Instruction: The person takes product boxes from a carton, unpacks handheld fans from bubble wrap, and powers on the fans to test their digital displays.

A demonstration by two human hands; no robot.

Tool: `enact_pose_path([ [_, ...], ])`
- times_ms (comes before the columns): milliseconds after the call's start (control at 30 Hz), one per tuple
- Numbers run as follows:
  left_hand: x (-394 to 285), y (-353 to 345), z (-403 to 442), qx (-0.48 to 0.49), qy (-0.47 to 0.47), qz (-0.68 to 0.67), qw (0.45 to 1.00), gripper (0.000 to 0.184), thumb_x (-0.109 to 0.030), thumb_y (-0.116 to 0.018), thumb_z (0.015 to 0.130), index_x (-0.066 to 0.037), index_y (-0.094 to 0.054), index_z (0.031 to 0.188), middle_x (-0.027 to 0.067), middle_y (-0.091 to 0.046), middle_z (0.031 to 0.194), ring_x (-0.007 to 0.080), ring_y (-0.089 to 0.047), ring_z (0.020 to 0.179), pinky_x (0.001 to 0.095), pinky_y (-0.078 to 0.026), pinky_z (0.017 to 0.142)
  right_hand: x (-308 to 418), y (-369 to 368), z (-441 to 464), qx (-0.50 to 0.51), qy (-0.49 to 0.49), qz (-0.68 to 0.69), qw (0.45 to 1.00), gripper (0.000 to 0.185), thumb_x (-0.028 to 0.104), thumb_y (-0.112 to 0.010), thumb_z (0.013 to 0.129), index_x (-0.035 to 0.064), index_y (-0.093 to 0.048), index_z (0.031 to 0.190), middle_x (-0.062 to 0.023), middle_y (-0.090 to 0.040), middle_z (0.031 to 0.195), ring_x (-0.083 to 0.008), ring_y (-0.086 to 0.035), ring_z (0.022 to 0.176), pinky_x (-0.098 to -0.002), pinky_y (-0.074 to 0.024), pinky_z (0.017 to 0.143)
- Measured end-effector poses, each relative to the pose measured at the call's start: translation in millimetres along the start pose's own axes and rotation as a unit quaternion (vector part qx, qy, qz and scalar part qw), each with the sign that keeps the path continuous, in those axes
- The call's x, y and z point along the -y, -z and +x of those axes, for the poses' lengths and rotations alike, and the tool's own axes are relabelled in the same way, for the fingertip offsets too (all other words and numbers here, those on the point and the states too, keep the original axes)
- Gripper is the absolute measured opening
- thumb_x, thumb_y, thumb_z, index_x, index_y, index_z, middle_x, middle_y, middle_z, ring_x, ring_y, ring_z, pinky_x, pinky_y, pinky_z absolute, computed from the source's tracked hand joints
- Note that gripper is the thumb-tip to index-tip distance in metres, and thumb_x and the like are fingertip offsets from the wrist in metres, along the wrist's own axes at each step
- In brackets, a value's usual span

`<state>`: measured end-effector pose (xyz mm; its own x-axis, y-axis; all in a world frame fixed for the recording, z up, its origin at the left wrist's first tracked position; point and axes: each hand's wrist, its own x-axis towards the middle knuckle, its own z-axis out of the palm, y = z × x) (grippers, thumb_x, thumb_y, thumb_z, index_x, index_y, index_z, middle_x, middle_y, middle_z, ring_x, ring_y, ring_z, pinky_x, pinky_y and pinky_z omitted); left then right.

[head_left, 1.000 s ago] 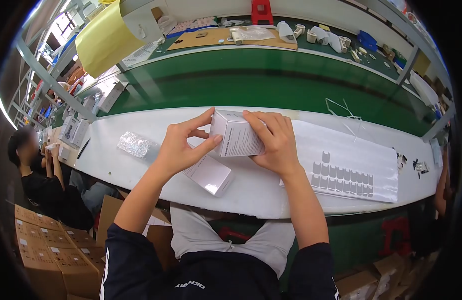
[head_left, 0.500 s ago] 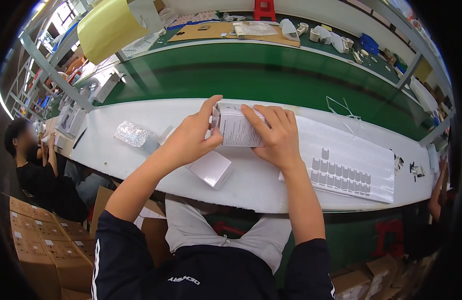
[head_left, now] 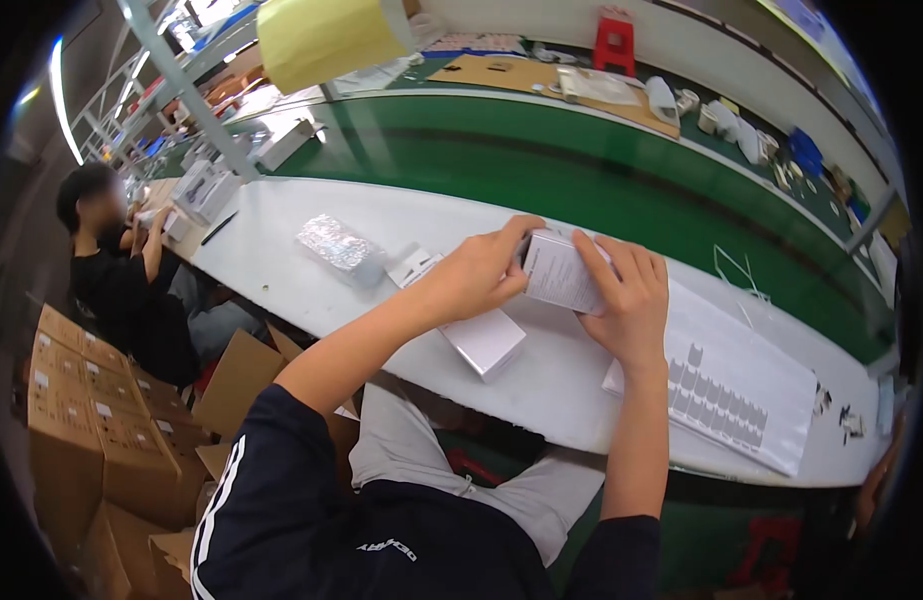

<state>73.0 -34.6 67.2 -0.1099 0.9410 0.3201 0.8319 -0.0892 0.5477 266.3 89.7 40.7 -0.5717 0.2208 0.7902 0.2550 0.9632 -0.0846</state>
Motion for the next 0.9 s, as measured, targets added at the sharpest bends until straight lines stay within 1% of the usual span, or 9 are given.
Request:
enact_pose_path([
  [133,7,4,1,-0.073,0.056,-0.001,0.996,0.049,-0.003,-0.049,0.083,-0.009,-0.045,0.132,0.0226,-0.063,0.078,0.0356,-0.065,0.068,0.0463,-0.049,0.065,-2,3,1,-0.009,-0.023,0.046,0.999,0.08,0.004,-0.08,0.048,0.0175,-0.066,0.126,-0.0046,-0.064,0.111,-0.0254,-0.06,0.1,-0.0384,-0.0429,0.087],
  [200,20,29,0,-0.115,0.099,-0.132,0.98,0.041,0.003,-0.043,0.082,-0.005,-0.053,0.121,0.0174,-0.068,0.091,0.0176,-0.065,0.077,0.0403,-0.05,0.066,-7,7,2,-0.037,-0.044,0.108,0.992,0.08,0.004,-0.08,0.049,0.0179,-0.065,0.126,-0.0046,-0.064,0.111,-0.0256,-0.06,0.1,-0.0385,-0.0423,0.088],
  [267,21,20,6,-0.241,-0.029,-0.257,0.935,0.036,0.004,-0.048,0.082,-0.004,-0.057,0.117,0.0123,-0.069,0.095,0.0193,-0.065,0.083,0.0382,-0.051,0.069,-8,5,-3,-0.033,-0.036,0.069,0.996,0.08,0.006,-0.08,0.05,0.0175,-0.064,0.128,-0.0048,-0.064,0.111,-0.0258,-0.06,0.102,-0.0389,-0.0413,0.088],
  [333,0,34,5,-0.279,-0.16,-0.018,0.947,0.031,0.004,-0.053,0.083,-0.003,-0.059,0.113,0.0113,-0.068,0.096,0.023,-0.065,0.083,0.0381,-0.051,0.072,-7,4,-2,-0.006,-0.031,0.03,0.999,0.081,0.007,-0.081,0.05,0.0168,-0.064,0.128,-0.0047,-0.064,0.112,-0.0257,-0.06,0.103,-0.039,-0.0412,0.088],
  [467,-28,33,-16,-0.136,-0.24,0.105,0.955,0.018,0.002,-0.059,0.085,-0.002,-0.064,0.103,0.0116,-0.067,0.094,0.0308,-0.063,0.085,0.0402,-0.051,0.076,2,-1,-2,-0.004,-0.042,0.054,0.998,0.082,0.007,-0.082,0.048,0.0176,-0.065,0.128,-0.0047,-0.063,0.112,-0.0255,-0.059,0.103,-0.0404,-0.0406,0.088],
  [667,-14,23,-26,-0.1,-0.104,-0.059,0.988,0.009,-0.007,-0.062,0.09,-0.003,-0.065,0.098,0.0108,-0.066,0.088,0.0308,-0.063,0.081,0.0402,-0.05,0.073,13,9,8,-0.004,-0.004,-0.009,1.0,0.08,0.008,-0.082,0.048,0.0165,-0.066,0.126,-0.0044,-0.064,0.114,-0.0244,-0.06,0.103,-0.0393,-0.0409,0.09],
  [767,0,27,-27,-0.121,-0.15,0.011,0.981,0.012,-0.014,-0.064,0.091,-0.005,-0.065,0.099,0.0099,-0.067,0.087,0.0298,-0.062,0.077,0.0389,-0.048,0.068,18,23,11,-0.016,-0.018,0.013,1.0,0.081,0.007,-0.08,0.046,0.0175,-0.066,0.126,-0.0047,-0.064,0.114,-0.025,-0.06,0.103,-0.0403,-0.041,0.089],
  [867,-9,32,-29,-0.027,-0.027,-0.039,0.998,0.018,-0.02,-0.068,0.088,-0.006,-0.067,0.099,0.0093,-0.067,0.085,0.0286,-0.063,0.075,0.0384,-0.047,0.066,26,38,18,-0.009,0.035,-0.095,0.995,0.083,0.007,-0.08,0.045,0.0188,-0.066,0.126,-0.005,-0.064,0.115,-0.0257,-0.06,0.103,-0.0408,-0.041,0.089],
  [900,-7,27,-29,-0.066,-0.048,-0.013,0.997,0.019,-0.02,-0.069,0.087,-0.005,-0.067,0.099,0.0097,-0.067,0.085,0.0282,-0.063,0.074,0.0379,-0.048,0.066,30,41,20,0.0,0.04,-0.095,0.995,0.083,0.006,-0.078,0.045,0.0205,-0.066,0.126,-0.0056,-0.064,0.116,-0.0258,-0.06,0.103,-0.0411,-0.0407,0.089],
])
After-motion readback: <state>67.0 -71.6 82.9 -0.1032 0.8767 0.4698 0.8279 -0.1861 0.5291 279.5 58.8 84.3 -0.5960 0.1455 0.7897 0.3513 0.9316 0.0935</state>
